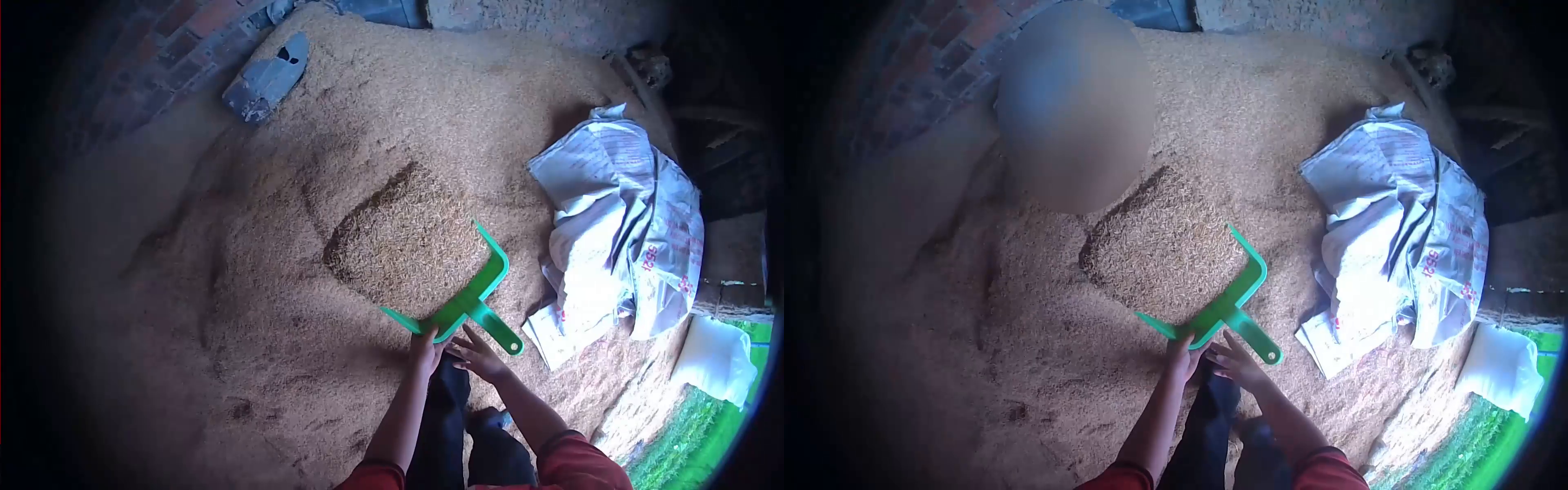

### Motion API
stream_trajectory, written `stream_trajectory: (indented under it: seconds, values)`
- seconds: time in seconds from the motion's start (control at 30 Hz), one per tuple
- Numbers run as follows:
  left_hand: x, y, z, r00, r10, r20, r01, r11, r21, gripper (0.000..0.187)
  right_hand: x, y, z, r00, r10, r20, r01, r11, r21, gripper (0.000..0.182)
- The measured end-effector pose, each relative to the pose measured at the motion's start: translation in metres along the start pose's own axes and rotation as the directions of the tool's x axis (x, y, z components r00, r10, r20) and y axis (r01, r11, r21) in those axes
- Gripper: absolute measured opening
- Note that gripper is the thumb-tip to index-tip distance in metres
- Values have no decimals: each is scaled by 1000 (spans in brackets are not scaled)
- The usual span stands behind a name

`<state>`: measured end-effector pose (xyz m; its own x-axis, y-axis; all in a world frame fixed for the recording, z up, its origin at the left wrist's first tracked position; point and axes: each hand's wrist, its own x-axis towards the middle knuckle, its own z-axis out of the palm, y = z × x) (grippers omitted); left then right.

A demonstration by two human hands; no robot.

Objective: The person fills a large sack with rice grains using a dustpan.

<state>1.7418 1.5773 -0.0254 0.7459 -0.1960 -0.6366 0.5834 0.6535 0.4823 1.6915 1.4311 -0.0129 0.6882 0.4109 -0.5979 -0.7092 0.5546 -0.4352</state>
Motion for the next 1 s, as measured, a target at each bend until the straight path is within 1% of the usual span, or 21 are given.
stream_trajectory:
  seconds: [0.03,0.07,0.13,0.17,0.23,0.33,0.37,0.43,0.47,0.5,0.53,0.57,0.6,0.63,0.7,0.77,0.8,0.87,0.9,0.93,1.0]
  values:
    - [-11,-15,4,999,24,44,-26,999,39,28,-8,1,1,995,-99,20,99,995,20,93]
    - [-24,-29,13,998,8,60,-11,999,53,28,-12,5,-2,969,-246,-7,246,968,53,80]
    - [-47,-59,33,1000,-11,29,11,1000,4,27,-29,-9,-5,955,-282,-93,296,923,247,53]
    - [-62,-75,42,999,-23,40,20,998,64,32,-41,-5,-16,947,-304,-102,320,912,256,53]
    - [-84,-105,57,996,-64,68,57,993,102,32,-67,3,-35,856,-344,-385,405,910,86,25]
    - [-127,-145,99,991,-107,77,90,976,200,24,-141,11,-69,803,-403,-439,487,869,92,18]
    - [-143,-158,111,987,-145,70,107,914,392,26,-169,11,-80,753,-463,-468,516,856,-16,18]
    - [-180,-180,144,969,-236,76,111,688,718,38,-225,14,-106,725,-503,-470,579,815,20,18]
    - [-196,-193,154,957,-269,104,107,666,738,38,-254,18,-119,712,-536,-453,619,784,47,18]
    - [-215,-208,160,938,-322,124,92,580,810,41,-286,23,-131,677,-494,-546,582,813,-14,20]
    - [-233,-221,166,916,-376,140,66,485,872,45,-318,27,-141,636,-511,-579,619,785,-13,20]
    - [-251,-232,170,896,-414,161,50,454,890,45,-350,33,-150,644,-521,-561,638,770,16,19]
    - [-266,-241,175,858,-490,152,62,393,917,40,-382,38,-159,651,-533,-541,655,754,45,20]
    - [-281,-249,177,817,-561,138,68,330,942,36,-413,45,-170,609,-545,-576,690,723,44,20]
    - [-303,-263,184,727,-681,83,60,184,981,29,-480,52,-191,551,-407,-729,521,850,-81,23]
    - [-319,-272,191,649,-761,10,32,41,999,26,-533,73,-201,480,-409,-776,605,795,-45,23]
    - [-322,-279,196,630,-776,19,-3,22,1000,26,-557,80,-205,447,-412,-794,659,752,-19,23]
    - [-326,-291,201,736,-672,-80,62,-50,997,26,-599,107,-222,428,-422,-799,693,721,-10,24]
    - [-335,-295,242,746,-653,-131,126,-56,990,24,-621,108,-239,398,-340,-852,717,695,58,25]
    - [-335,-303,249,790,-600,-129,128,-44,991,21,-635,122,-243,355,-271,-895,750,654,100,26]
    - [-332,-319,268,802,-595,-53,44,-30,999,20,-669,143,-251,335,-277,-900,794,598,111,27]
